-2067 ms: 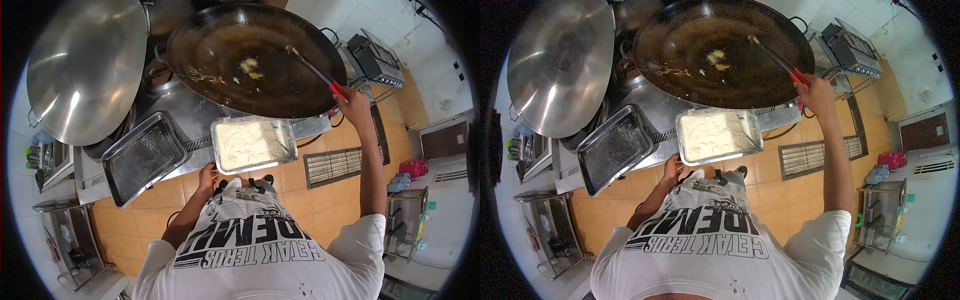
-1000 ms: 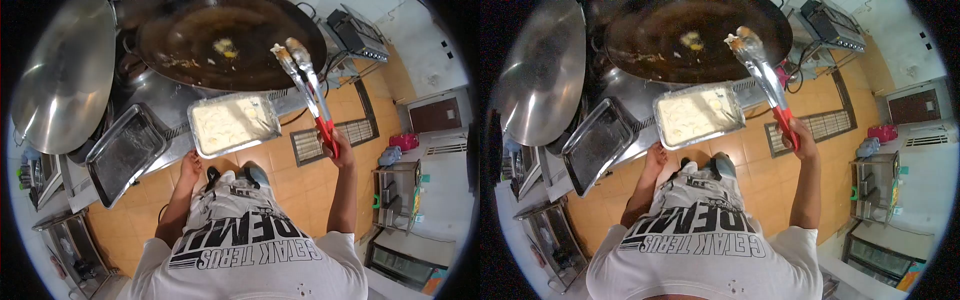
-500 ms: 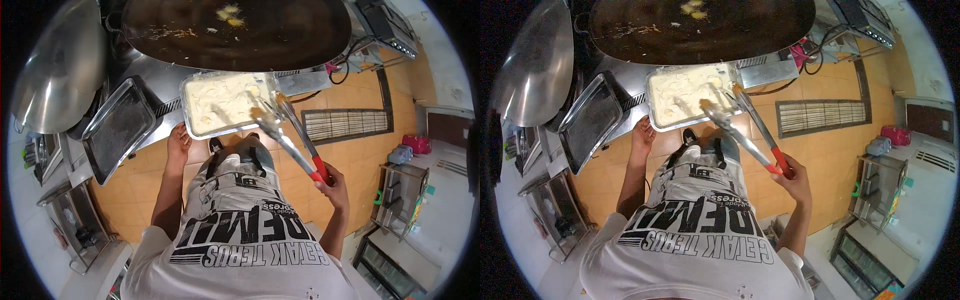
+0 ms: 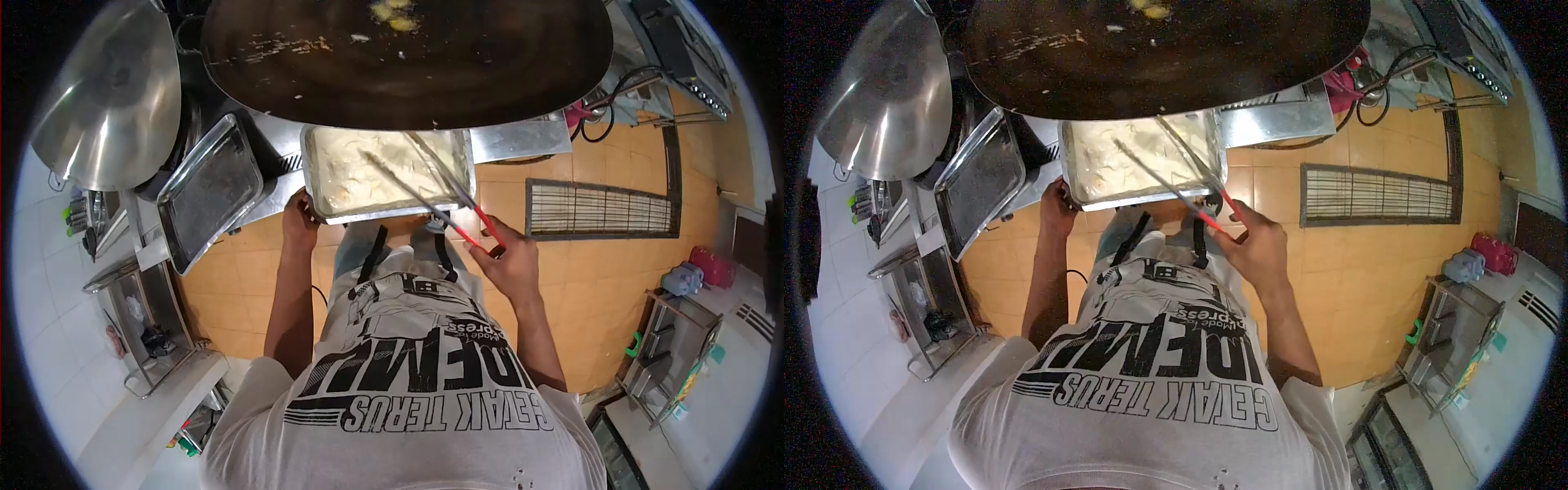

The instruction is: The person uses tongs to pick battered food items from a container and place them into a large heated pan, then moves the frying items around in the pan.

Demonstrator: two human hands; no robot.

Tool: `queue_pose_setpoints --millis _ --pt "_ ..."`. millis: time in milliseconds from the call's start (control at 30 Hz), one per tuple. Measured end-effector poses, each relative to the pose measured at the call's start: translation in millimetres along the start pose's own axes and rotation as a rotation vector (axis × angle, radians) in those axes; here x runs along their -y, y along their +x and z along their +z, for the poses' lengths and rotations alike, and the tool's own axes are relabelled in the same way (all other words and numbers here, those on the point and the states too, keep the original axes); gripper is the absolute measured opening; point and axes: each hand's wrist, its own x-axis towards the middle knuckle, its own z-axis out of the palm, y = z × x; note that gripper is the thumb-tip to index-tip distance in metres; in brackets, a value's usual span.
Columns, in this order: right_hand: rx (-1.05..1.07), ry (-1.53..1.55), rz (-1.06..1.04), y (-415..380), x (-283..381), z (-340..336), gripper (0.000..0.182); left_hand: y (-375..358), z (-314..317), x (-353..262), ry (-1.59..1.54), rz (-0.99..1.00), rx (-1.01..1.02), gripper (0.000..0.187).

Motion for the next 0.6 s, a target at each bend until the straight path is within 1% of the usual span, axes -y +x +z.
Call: queue_pose_setpoints --millis 33,67,167,200,267,300,333,500,600 --pt "0.002 -0.003 -0.008 2 9 6 0.049 0 3 -3 0.059 0.010 0.036 0.013" --pt "-0.008 -0.022 -0.034 2 20 8 0.050 1 7 -6 0.073 0.021 0.030 0.013" --pt "-0.066 0.002 -0.031 -14 22 20 0.051 -9 16 -17 0.125 0.013 0.011 0.017" --pt "-0.081 -0.007 -0.036 -22 23 20 0.053 -2 10 -22 0.108 -0.016 0.145 0.022" --pt "-0.092 -0.041 0.056 -40 32 14 0.053 2 2 -17 0.133 -0.062 0.111 0.024" --pt "-0.098 -0.060 0.100 -49 38 12 0.053 -4 8 -22 0.142 -0.084 0.095 0.025" --pt "-0.120 -0.078 0.151 -56 44 11 0.052 0 4 -21 0.150 -0.096 0.110 0.026" --pt "-0.152 -0.149 0.181 -63 59 24 0.050 -3 2 -24 0.150 -0.141 0.175 0.030" --pt "-0.180 -0.215 0.137 -59 60 34 0.048 -8 5 -22 0.097 -0.078 0.188 0.025"
